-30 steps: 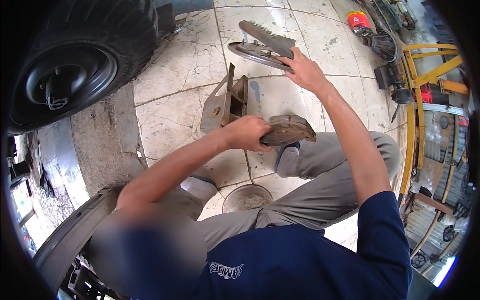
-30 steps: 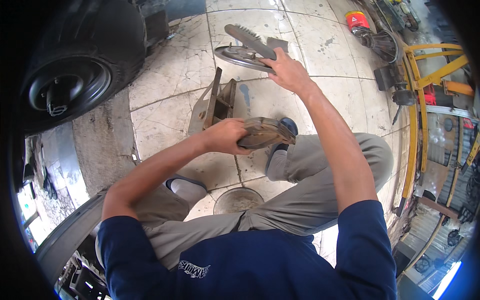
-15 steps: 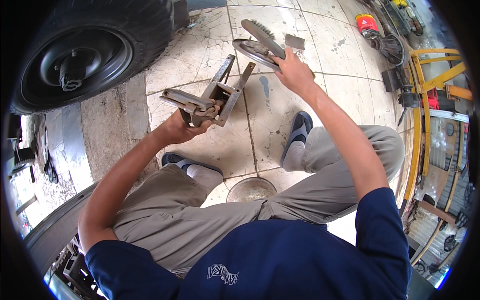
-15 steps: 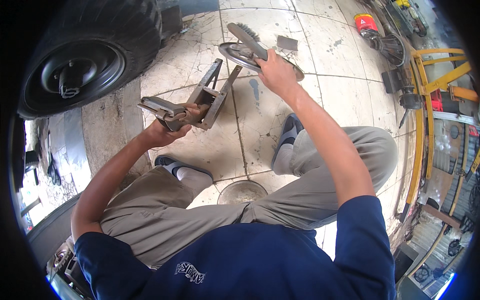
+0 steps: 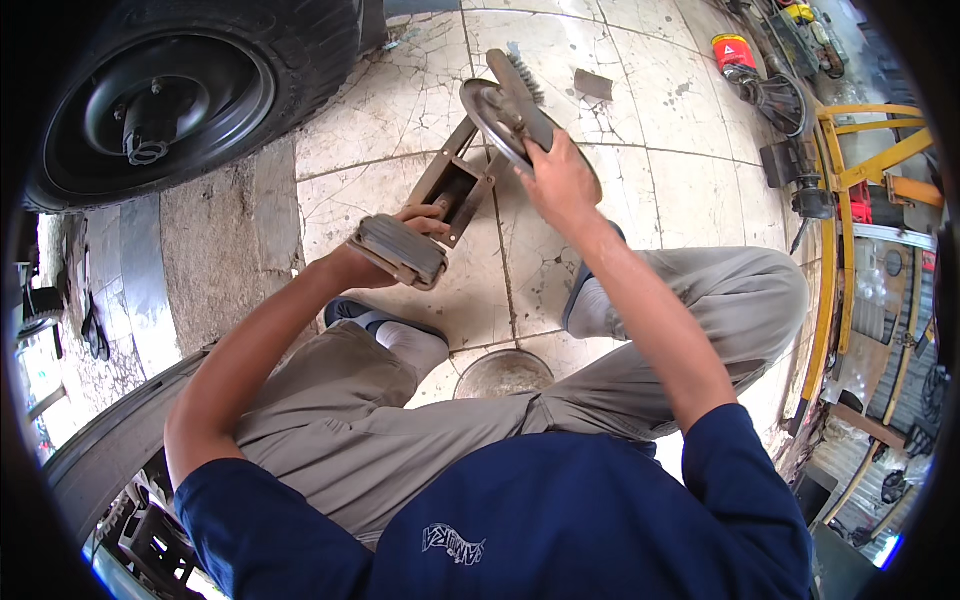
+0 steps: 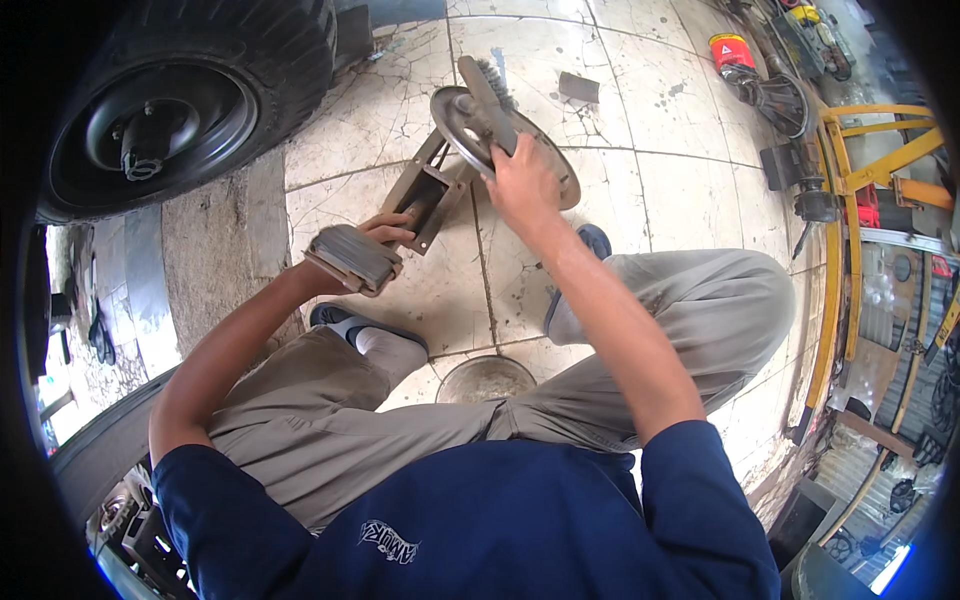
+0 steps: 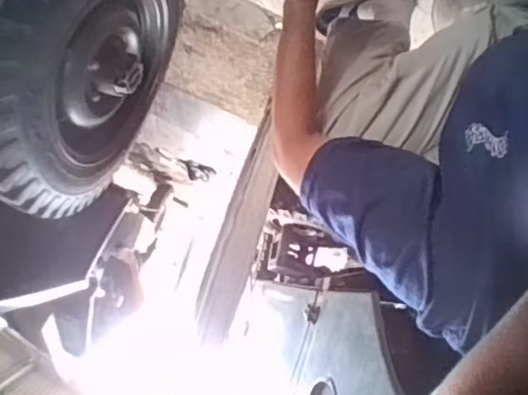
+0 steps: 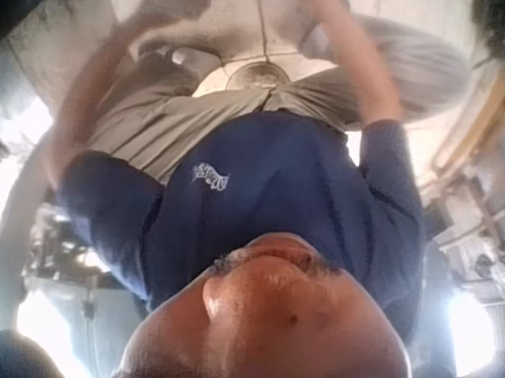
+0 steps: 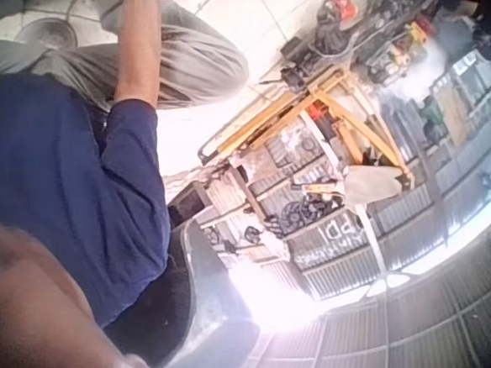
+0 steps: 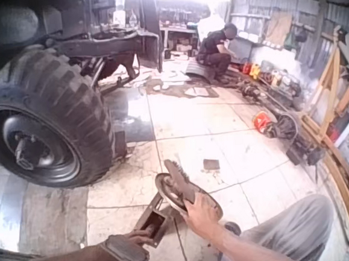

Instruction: The person sits on the floor and scrubs a detached brake drum and backing plate with a wire brush. The person rotates the parts to clean multiple surfaces, then places the cleaned components on the floor.

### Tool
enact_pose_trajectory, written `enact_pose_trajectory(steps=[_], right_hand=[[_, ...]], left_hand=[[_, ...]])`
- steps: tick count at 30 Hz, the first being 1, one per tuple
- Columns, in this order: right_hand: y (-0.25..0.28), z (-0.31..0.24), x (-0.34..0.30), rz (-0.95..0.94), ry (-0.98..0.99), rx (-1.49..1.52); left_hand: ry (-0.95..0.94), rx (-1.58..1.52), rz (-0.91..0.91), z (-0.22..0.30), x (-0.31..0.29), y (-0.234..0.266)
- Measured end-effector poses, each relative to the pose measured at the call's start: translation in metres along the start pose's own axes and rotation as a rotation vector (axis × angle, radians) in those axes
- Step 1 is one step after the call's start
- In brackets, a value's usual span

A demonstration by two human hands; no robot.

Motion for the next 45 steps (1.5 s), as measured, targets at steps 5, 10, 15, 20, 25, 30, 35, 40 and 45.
enact_pose_trajectory(steps=[5,10,15,20,25,30,35,40,45], right_hand=[[-0.018,-0.002,-0.009,0.079,-0.121,0.095],[-0.022,-0.012,-0.009,0.025,-0.188,0.16],[-0.03,-0.008,-0.015,0.067,-0.214,0.17],[-0.023,-0.013,-0.016,0.034,-0.196,0.322],[-0.024,0.014,-0.027,0.213,-0.095,0.595],[-0.019,0.054,-0.028,0.262,-0.336,1.199],[0.017,0.045,-0.07,0.134,-0.599,1.575],[-0.005,0.035,-0.147,-0.13,-0.716,1.622],[-0.026,0.034,-0.128,-0.168,-0.692,1.19]], left_hand=[[0.263,-0.144,-0.081,-0.001,0.013,0.013],[0.272,0.173,-0.264,-0.028,0.005,0.035],[0.698,0.25,-0.295,-0.062,0.026,0.093],[0.962,0.122,-0.387,-0.083,0.034,0.134],[0.785,0.368,-0.407,-0.079,0.082,0.141],[0.488,0.49,-0.367,-0.062,0.134,0.116],[0.266,0.56,-0.357,-0.078,0.159,0.079],[0.316,0.44,-0.459,-0.086,0.18,0.084],[0.259,0.483,-0.378,-0.123,0.172,0.06]])
Point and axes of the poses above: each hand's wrist, its own x-axis towards the middle knuckle, its own y-axis out of the back of the hand, z = x × y, the point moved 7 cm from there along x, towards the middle knuckle, and after that the axes turned 1 degree about -z, right-handed, at the moved point
